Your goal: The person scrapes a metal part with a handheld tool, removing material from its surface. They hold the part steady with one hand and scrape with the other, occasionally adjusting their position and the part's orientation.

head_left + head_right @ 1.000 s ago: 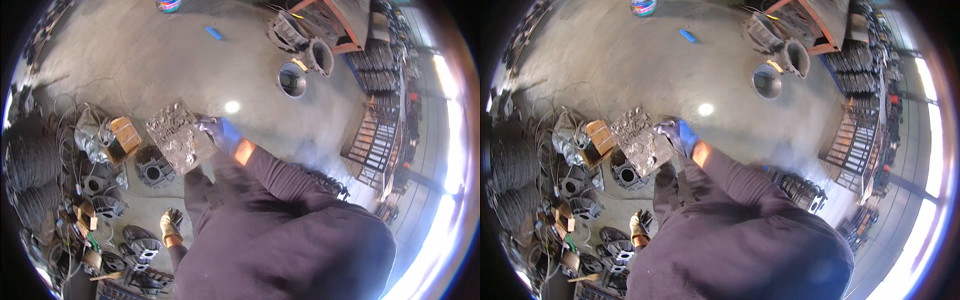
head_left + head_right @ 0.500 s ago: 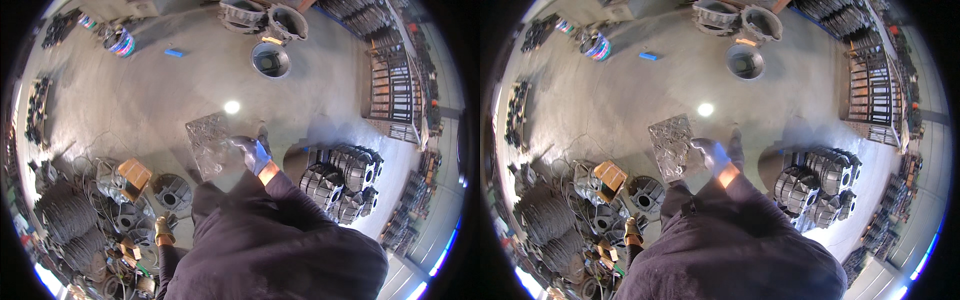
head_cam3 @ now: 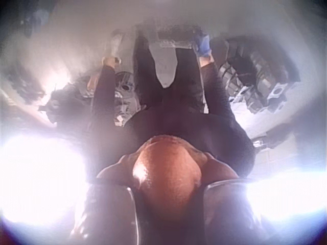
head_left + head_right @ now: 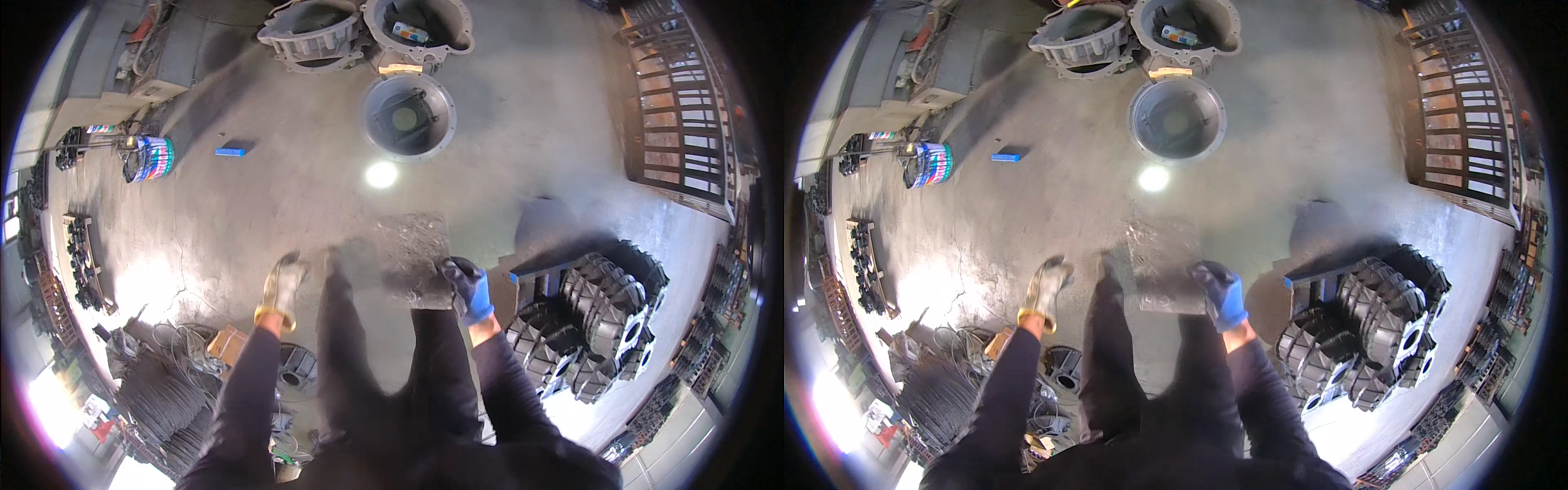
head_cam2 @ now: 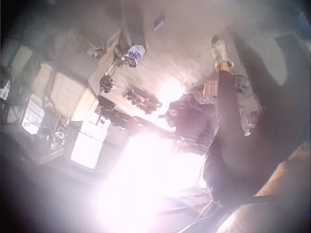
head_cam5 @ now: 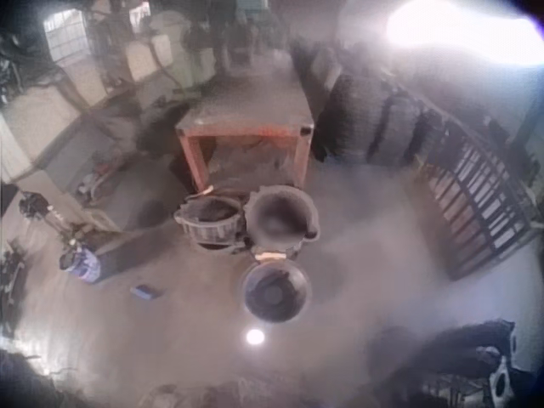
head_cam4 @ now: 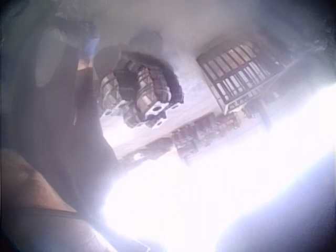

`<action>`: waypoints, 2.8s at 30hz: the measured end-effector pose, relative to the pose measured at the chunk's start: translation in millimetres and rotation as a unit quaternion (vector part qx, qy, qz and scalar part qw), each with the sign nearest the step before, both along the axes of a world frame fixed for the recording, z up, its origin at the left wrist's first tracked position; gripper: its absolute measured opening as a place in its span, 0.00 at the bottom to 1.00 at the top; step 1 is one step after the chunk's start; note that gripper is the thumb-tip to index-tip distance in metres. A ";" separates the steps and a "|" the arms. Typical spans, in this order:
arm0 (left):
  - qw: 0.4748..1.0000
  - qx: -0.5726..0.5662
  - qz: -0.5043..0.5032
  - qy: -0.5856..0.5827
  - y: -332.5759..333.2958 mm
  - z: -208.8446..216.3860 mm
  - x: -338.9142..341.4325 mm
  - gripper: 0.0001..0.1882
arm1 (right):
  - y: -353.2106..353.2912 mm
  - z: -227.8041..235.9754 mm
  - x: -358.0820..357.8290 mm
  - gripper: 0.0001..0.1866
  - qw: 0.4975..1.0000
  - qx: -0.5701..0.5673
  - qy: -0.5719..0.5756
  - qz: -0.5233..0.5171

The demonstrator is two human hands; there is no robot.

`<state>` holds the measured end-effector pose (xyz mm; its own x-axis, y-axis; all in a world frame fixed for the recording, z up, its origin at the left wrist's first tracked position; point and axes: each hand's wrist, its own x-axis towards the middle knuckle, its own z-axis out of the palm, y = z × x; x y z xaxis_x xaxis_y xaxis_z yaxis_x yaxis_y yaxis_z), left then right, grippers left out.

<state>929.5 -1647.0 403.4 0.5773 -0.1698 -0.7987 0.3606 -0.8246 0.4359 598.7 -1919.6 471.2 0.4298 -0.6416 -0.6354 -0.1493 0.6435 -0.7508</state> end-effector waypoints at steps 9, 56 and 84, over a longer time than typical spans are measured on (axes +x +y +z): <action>0.944 0.032 -0.324 -0.059 -293.8 -245.6 130.0 0.32 | 44.6 -138.9 2.9 0.15 0.987 -0.030 0.067 -0.140; 0.964 0.101 -0.223 -0.101 -256.3 -374.3 -74.3 0.20 | 2.4 -172.6 -4.2 0.11 0.935 0.204 -0.011 -0.290; 0.860 0.002 -0.508 -0.056 -386.6 -296.5 -2.3 0.40 | -14.3 -189.6 31.3 0.13 0.945 0.166 0.037 -0.279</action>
<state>927.2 -2033.6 106.9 0.2072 -0.6286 -0.7497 -0.5902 -0.6915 0.4167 630.0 -1933.9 281.6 0.0296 -0.5159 -0.8561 0.2379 0.8355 -0.4953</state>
